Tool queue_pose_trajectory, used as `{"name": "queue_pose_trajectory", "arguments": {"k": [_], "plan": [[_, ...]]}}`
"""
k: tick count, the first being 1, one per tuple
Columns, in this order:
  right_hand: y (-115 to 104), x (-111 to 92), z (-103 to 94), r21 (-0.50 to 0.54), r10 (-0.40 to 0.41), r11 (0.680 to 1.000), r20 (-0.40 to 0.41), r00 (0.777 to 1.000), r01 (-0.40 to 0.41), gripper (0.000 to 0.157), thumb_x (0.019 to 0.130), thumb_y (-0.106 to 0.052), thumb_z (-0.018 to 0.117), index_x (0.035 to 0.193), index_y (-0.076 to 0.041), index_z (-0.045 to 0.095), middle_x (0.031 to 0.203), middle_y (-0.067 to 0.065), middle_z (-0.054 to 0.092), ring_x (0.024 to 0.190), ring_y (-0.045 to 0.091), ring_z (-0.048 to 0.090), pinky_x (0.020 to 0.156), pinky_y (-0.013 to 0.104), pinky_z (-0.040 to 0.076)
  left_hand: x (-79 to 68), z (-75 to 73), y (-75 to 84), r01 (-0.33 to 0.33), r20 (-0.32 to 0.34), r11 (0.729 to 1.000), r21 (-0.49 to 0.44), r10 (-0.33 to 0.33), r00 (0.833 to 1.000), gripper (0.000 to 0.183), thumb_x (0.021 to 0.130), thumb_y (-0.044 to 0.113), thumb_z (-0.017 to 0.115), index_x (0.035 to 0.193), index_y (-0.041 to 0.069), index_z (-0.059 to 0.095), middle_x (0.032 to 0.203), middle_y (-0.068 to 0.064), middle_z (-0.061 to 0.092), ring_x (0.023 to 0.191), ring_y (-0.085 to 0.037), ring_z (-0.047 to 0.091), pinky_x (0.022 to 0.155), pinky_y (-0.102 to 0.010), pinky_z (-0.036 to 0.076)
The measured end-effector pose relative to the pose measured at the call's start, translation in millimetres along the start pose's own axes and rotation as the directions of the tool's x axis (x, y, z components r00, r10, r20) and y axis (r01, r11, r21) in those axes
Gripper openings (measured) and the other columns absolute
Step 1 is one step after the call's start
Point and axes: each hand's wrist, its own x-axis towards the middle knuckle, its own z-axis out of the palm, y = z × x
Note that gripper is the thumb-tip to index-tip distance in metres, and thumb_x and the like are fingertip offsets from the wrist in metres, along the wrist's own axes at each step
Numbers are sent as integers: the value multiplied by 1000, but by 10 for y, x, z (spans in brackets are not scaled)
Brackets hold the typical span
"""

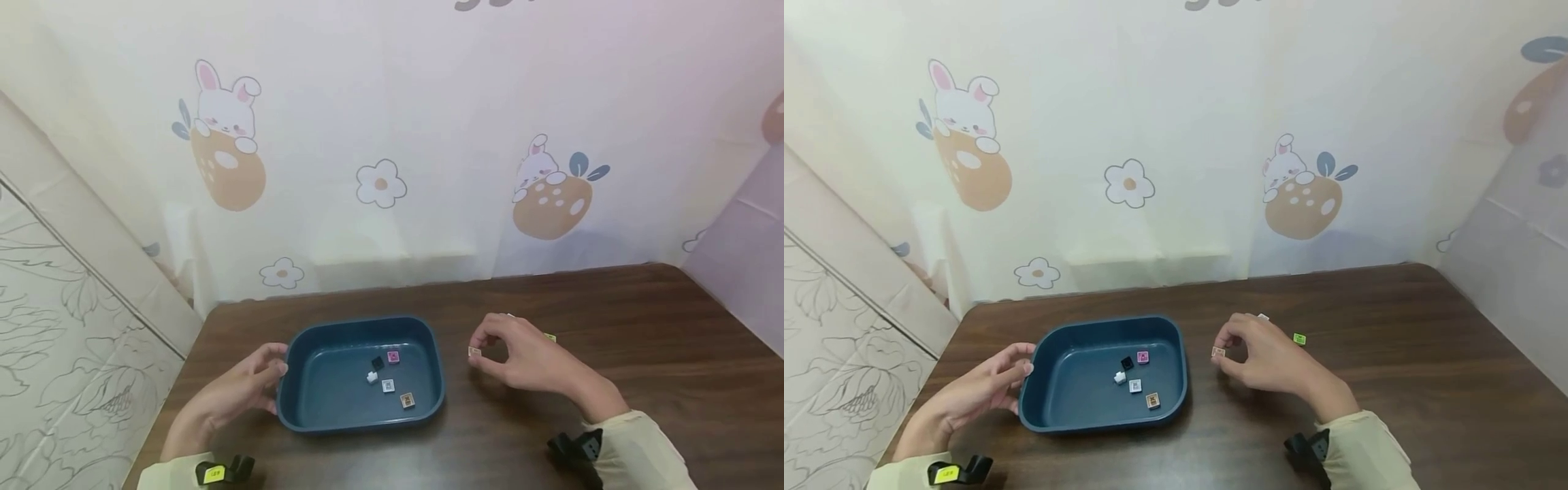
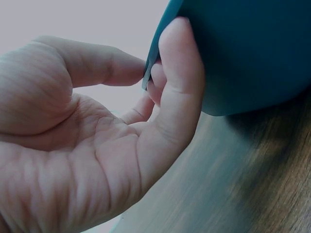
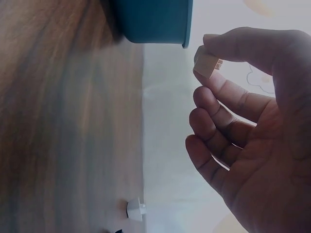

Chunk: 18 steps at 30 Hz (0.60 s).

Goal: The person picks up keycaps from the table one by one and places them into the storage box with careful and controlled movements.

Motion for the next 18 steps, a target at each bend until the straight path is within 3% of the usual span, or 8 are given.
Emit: {"name": "queue_pose_trajectory", "arguments": {"k": [18], "plan": [[-120,106,53,69,44,996,86,995,-50,16,92,-29,81,98,-35,68,98,-19,65,99,15,65,92,41,59,10,4,-8,10,-4,1000,-5,-10,1000,62,112,23,50,157,-2,16,128,-17,52,103,-23,63,76,-36,62]]}}
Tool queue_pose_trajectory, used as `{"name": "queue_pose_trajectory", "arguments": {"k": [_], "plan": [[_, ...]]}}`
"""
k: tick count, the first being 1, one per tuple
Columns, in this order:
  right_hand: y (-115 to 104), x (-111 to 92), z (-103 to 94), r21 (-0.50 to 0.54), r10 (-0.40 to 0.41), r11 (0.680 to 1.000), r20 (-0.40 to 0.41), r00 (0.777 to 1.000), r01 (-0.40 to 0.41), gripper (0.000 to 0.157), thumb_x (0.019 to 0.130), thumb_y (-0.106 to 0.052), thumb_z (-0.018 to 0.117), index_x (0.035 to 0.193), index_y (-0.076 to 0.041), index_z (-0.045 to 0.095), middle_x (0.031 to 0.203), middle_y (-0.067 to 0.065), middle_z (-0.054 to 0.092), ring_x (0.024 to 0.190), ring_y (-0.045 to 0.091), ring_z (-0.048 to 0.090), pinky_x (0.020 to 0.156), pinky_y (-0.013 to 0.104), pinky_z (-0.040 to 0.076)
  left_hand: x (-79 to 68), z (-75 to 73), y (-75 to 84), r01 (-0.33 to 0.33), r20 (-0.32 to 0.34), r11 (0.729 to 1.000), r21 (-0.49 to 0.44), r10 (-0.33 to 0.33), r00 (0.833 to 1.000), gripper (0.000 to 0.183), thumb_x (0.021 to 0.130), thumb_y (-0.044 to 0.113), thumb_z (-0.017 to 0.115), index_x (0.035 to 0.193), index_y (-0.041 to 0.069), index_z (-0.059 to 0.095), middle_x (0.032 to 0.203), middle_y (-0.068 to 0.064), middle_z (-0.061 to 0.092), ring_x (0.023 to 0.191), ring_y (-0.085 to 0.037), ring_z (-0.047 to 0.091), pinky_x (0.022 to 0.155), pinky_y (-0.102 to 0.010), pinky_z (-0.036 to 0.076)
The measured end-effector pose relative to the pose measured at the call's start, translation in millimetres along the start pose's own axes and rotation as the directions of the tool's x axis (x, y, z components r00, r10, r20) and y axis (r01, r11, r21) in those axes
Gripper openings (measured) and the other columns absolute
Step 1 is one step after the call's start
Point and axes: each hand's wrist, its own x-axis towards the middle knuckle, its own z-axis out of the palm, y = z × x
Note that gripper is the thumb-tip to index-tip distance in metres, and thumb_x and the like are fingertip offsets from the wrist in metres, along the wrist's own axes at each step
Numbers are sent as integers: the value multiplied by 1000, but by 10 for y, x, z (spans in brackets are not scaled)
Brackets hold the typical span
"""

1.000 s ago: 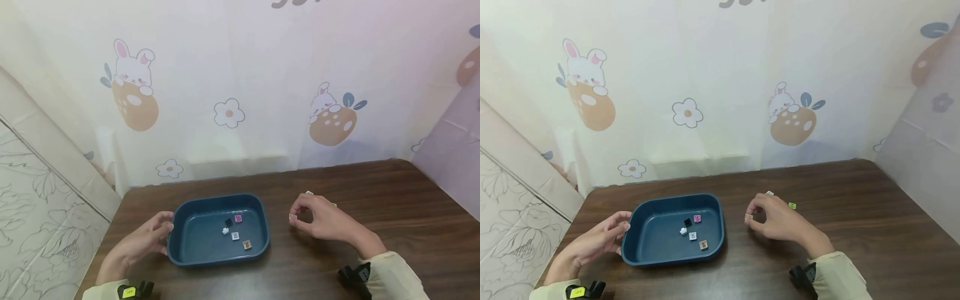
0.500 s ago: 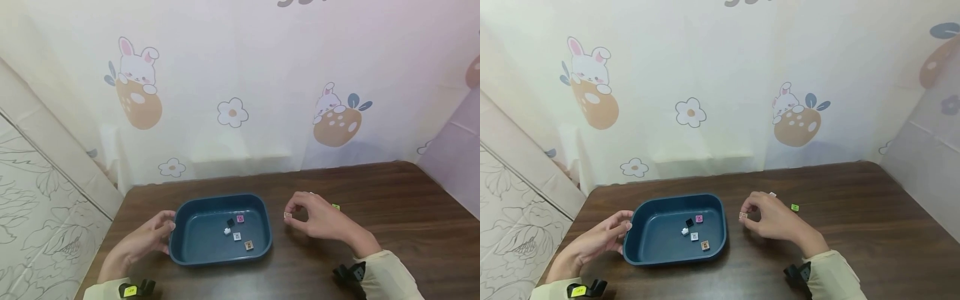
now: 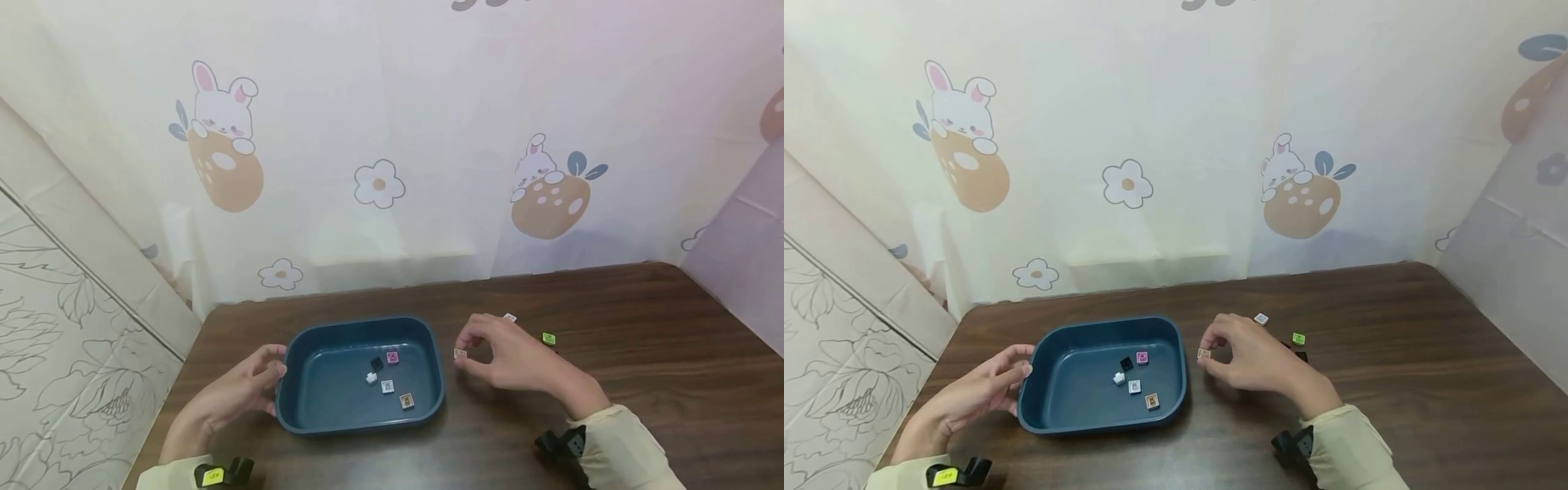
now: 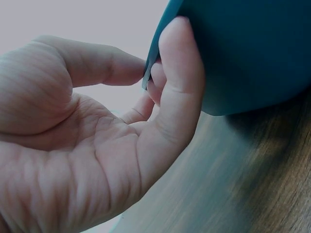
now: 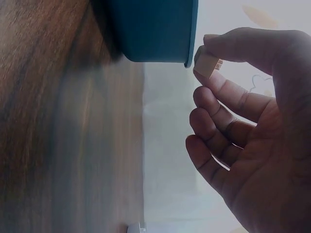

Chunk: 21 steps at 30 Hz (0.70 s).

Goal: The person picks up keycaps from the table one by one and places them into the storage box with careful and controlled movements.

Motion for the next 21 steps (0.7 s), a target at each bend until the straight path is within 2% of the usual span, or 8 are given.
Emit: {"name": "queue_pose_trajectory", "arguments": {"k": [21], "plan": [[-131,114,47,18,-26,999,8,1000,26,15,93,-29,82,100,-32,70,99,-17,67,99,15,66,92,43,60,4,-1,10,-4,4,1000,-7,4,1000,61,112,24,51,156,0,17,129,-16,50,102,-23,63,77,-36,62]]}}
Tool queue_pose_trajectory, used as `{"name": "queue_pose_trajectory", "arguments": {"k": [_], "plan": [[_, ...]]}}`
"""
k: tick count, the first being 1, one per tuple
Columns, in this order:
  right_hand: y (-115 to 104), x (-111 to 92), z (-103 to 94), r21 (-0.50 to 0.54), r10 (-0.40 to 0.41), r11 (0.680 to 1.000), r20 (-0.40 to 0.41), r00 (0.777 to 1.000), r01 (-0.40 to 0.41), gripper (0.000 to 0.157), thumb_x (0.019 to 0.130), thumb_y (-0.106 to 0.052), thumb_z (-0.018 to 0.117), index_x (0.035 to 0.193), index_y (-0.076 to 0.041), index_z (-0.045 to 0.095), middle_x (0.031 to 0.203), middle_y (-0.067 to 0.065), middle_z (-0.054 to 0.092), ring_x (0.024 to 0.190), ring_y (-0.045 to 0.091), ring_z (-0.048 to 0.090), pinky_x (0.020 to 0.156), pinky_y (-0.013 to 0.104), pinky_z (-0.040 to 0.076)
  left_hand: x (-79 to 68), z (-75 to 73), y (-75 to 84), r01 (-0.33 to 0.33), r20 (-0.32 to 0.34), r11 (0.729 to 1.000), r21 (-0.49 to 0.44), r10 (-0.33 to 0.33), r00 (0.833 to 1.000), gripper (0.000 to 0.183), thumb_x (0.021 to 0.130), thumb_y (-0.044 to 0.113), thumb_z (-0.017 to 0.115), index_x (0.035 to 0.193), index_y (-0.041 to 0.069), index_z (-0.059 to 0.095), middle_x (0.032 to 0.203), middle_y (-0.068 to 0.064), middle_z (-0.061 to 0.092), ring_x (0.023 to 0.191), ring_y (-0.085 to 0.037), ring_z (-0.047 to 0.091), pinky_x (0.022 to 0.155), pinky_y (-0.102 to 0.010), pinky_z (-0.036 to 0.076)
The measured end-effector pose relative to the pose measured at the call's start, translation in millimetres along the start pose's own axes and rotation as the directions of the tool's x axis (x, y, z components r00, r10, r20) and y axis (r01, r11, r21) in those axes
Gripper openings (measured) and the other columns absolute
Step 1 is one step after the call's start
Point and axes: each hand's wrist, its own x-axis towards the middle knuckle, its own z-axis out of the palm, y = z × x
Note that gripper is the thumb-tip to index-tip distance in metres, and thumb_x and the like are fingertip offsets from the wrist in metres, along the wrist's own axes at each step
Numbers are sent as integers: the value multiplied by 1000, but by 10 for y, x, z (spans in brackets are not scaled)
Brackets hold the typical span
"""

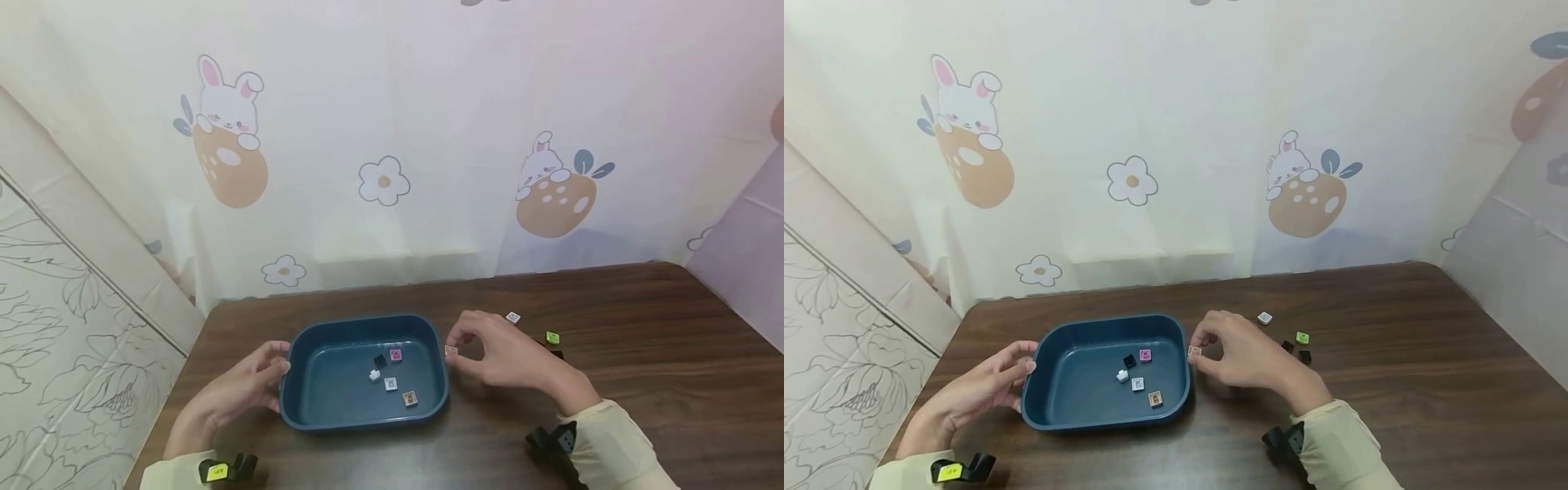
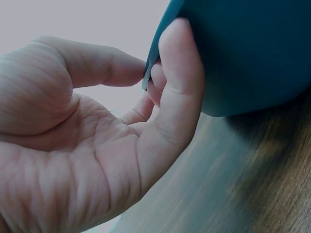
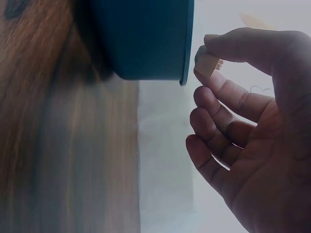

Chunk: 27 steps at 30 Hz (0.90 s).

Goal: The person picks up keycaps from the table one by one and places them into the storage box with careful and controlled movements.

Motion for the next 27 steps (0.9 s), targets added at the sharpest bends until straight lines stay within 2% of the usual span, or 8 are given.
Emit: {"name": "queue_pose_trajectory", "arguments": {"k": [8,20,27], "plan": [[-68,45,41,7,-21,1000,15,1000,21,12,95,-33,79,102,-30,70,101,-14,66,100,16,64,91,42,59,-7,14,13,-3,-6,1000,5,3,1000,62,111,26,52,156,0,18,133,-19,48,103,-23,64,77,-35,62],[-123,120,69,13,-31,999,14,999,31,12,94,-29,80,101,-30,70,101,-14,67,100,17,67,91,45,59,-26,-10,-6,3,-4,1000,1,-3,1000,63,111,24,52,157,0,16,124,-14,54,99,-22,64,77,-35,62],[-152,173,94,3,-40,999,24,999,39,11,95,-30,80,100,-30,70,100,-14,67,99,14,67,91,43,59,-17,-13,-6,-8,-9,1000,-1,8,1000,62,111,24,52,156,0,17,133,-20,50,104,-24,64,77,-35,62]]}}
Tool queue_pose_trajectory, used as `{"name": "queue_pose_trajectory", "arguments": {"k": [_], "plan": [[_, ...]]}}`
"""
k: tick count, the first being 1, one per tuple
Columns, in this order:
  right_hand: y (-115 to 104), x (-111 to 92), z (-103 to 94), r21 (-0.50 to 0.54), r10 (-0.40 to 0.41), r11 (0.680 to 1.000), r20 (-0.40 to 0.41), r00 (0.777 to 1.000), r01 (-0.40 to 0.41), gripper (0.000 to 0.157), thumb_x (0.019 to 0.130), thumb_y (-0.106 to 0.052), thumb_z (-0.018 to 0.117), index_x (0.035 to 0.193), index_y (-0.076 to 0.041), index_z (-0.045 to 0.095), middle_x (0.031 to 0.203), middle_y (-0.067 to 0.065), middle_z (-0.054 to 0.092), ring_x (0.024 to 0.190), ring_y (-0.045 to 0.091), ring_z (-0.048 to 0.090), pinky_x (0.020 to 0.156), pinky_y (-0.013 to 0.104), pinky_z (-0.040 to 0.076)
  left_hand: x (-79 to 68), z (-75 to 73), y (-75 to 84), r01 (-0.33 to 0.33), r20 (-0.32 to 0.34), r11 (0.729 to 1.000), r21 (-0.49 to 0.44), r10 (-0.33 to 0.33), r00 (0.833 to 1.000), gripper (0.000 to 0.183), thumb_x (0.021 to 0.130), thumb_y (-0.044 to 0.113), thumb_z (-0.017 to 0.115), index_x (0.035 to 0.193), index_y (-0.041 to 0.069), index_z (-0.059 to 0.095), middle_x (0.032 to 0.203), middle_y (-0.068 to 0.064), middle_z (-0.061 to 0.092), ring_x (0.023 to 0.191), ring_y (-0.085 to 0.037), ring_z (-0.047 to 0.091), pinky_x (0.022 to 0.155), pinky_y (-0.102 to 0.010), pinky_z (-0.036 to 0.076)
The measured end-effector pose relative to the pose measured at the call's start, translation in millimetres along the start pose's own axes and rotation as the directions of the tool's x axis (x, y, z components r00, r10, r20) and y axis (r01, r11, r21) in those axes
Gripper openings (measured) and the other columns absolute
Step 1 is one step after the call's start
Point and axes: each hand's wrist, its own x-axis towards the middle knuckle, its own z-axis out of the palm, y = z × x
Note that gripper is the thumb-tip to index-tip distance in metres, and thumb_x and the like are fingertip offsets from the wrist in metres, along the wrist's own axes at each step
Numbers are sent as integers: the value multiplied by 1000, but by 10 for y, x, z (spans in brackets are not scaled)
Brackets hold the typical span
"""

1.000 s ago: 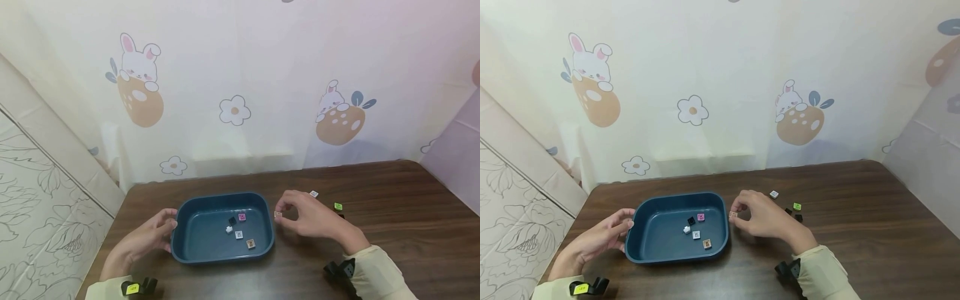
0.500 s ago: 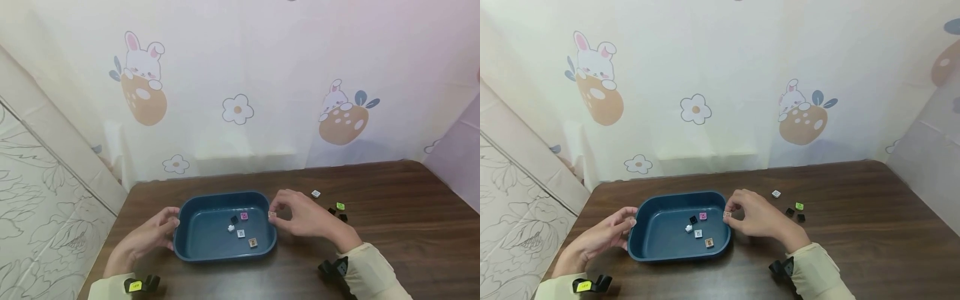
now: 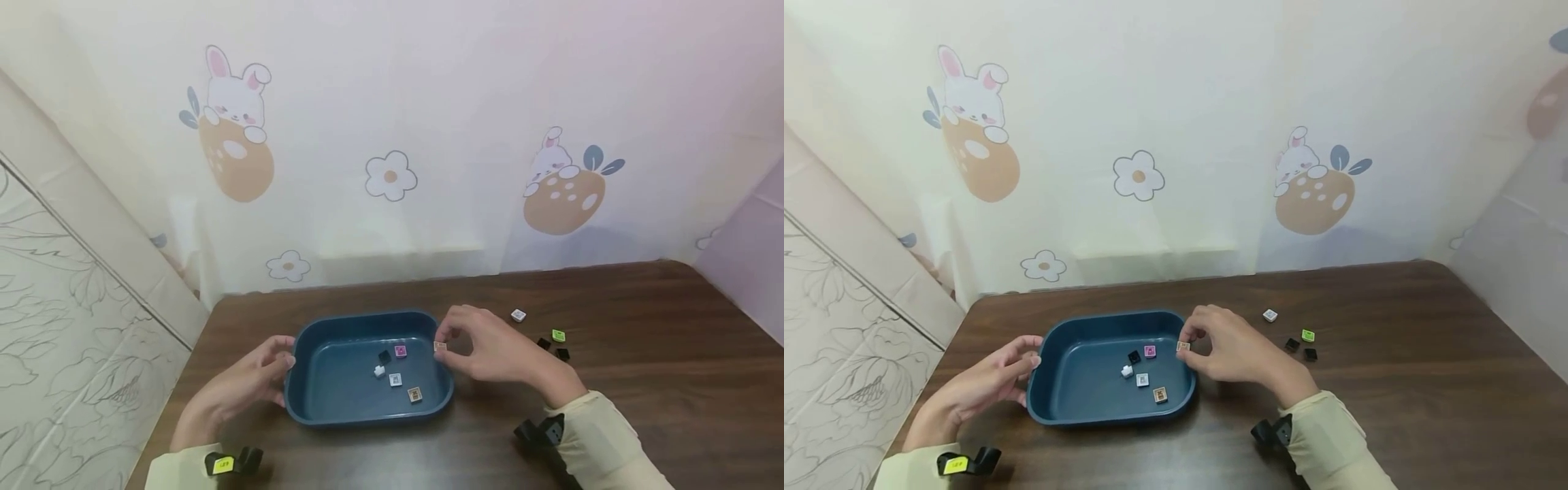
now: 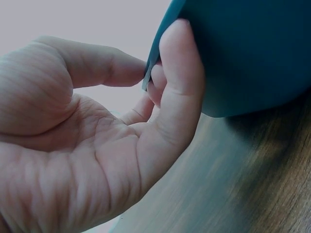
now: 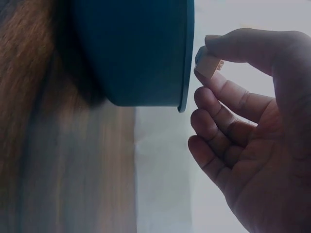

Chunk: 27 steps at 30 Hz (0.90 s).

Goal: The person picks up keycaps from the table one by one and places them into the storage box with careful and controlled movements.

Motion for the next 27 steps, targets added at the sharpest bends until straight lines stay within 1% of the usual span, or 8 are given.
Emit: {"name": "queue_pose_trajectory", "arguments": {"k": [4,11,20,22,27], "plan": [[-31,20,7,0,6,1000,-4,1000,-6,12,94,-29,80,101,-31,70,100,-15,67,99,12,66,91,42,59,25,9,2,3,-3,1000,-2,-3,1000,62,111,24,52,156,0,18,133,-20,49,103,-24,64,77,-35,62],[-72,77,47,-4,11,1000,3,1000,-11,14,93,-28,81,101,-32,70,100,-16,66,100,10,62,92,40,57,20,16,9,9,-11,1000,-9,-9,1000,61,111,23,53,156,0,19,134,-20,49,103,-24,64,77,-36,62],[-135,174,106,-16,-8,1000,20,1000,8,11,94,-31,80,101,-32,72,101,-15,68,99,16,61,86,33,53,21,7,8,-3,-6,1000,-4,3,1000,58,111,24,52,155,1,21,133,-20,50,103,-25,64,78,-37,62],[-148,194,120,-8,-4,1000,25,1000,5,11,94,-31,80,101,-32,72,101,-15,67,100,18,62,86,34,53,20,4,4,-2,-10,1000,-4,2,1000,58,111,24,52,156,1,21,132,-20,51,103,-25,64,77,-37,62],[-164,222,165,9,5,1000,43,999,-5,11,94,-31,80,100,-33,72,103,-14,67,104,20,62,92,40,53,29,8,-4,6,-14,1000,-13,-6,1000,57,111,23,53,155,2,23,127,-18,54,101,-24,65,77,-36,63]]}}
